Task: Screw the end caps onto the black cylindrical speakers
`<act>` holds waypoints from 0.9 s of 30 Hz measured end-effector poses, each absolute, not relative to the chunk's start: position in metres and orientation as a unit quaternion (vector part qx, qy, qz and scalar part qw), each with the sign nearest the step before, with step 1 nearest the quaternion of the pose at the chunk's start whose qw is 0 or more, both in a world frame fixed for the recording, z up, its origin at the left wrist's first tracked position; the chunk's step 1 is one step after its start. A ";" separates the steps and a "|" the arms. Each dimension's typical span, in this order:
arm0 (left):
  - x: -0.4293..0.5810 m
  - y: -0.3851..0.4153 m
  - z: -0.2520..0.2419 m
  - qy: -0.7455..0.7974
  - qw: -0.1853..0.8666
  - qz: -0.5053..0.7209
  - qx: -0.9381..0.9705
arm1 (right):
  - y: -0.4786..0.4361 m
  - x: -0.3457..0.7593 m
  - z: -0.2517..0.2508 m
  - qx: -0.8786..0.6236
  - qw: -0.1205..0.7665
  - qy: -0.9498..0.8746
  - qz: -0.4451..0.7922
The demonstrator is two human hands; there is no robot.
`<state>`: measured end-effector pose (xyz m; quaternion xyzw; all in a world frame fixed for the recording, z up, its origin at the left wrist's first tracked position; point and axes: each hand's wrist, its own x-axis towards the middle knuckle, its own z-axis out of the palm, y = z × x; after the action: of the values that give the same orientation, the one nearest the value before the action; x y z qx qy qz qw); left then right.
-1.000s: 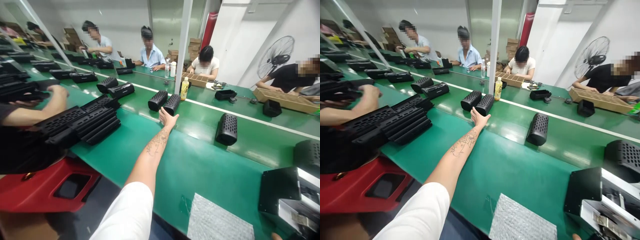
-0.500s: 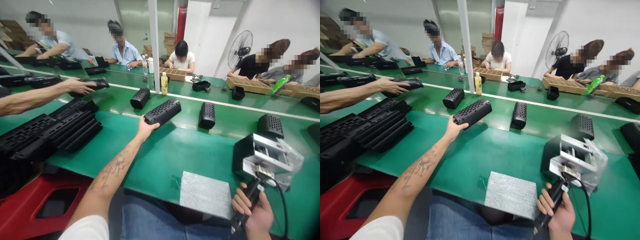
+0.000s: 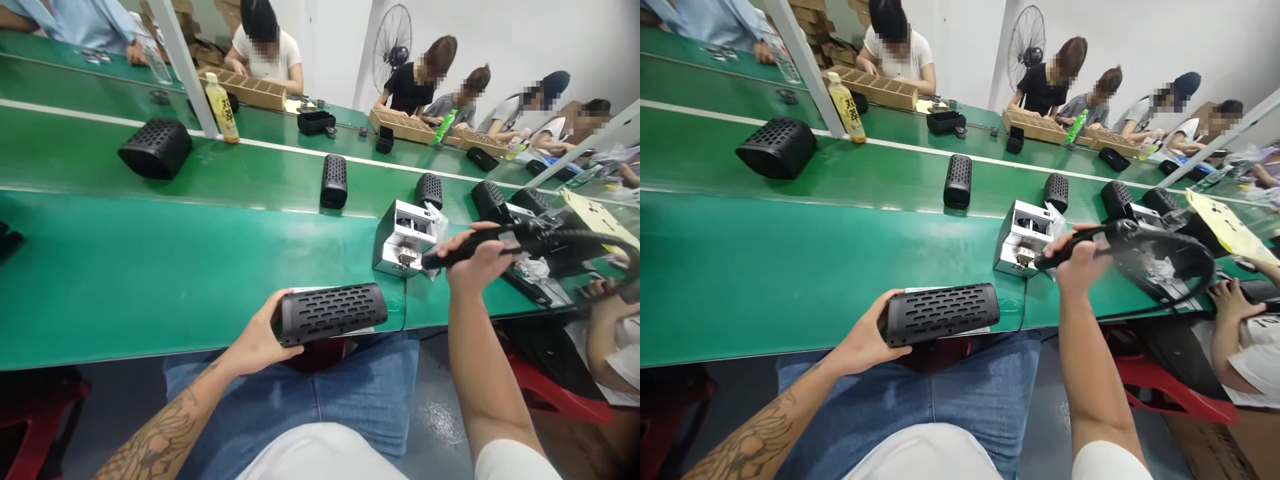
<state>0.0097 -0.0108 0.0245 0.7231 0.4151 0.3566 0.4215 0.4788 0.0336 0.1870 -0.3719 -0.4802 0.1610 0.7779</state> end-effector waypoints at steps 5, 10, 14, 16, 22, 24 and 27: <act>0.008 -0.004 0.018 0.444 0.373 0.341 0.740 | 0.084 0.470 0.166 -0.387 0.760 -0.501 0.148; 0.001 0.000 0.005 0.385 0.331 0.356 0.785 | 0.088 0.476 0.149 -0.399 0.738 -0.518 0.169; 0.004 0.004 0.002 0.314 0.292 0.394 0.813 | 0.080 0.474 0.156 -0.395 0.739 -0.518 0.173; 0.007 0.004 0.001 0.305 0.288 0.404 0.813 | 0.067 0.470 0.165 -0.396 0.747 -0.507 0.168; 0.013 0.001 0.002 0.307 0.292 0.418 0.804 | -0.019 0.442 0.205 -0.383 0.708 -0.523 0.281; 0.014 0.001 0.003 0.308 0.299 0.416 0.802 | -0.045 0.426 0.214 -0.399 0.692 -0.523 0.297; 0.015 0.002 0.004 0.307 0.302 0.417 0.801 | -0.063 0.404 0.214 -0.393 0.678 -0.540 0.308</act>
<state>0.0145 0.0015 0.0042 0.8005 0.3069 0.4168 0.3021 0.4042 -0.0627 0.2142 -0.3931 -0.5396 0.3084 0.6776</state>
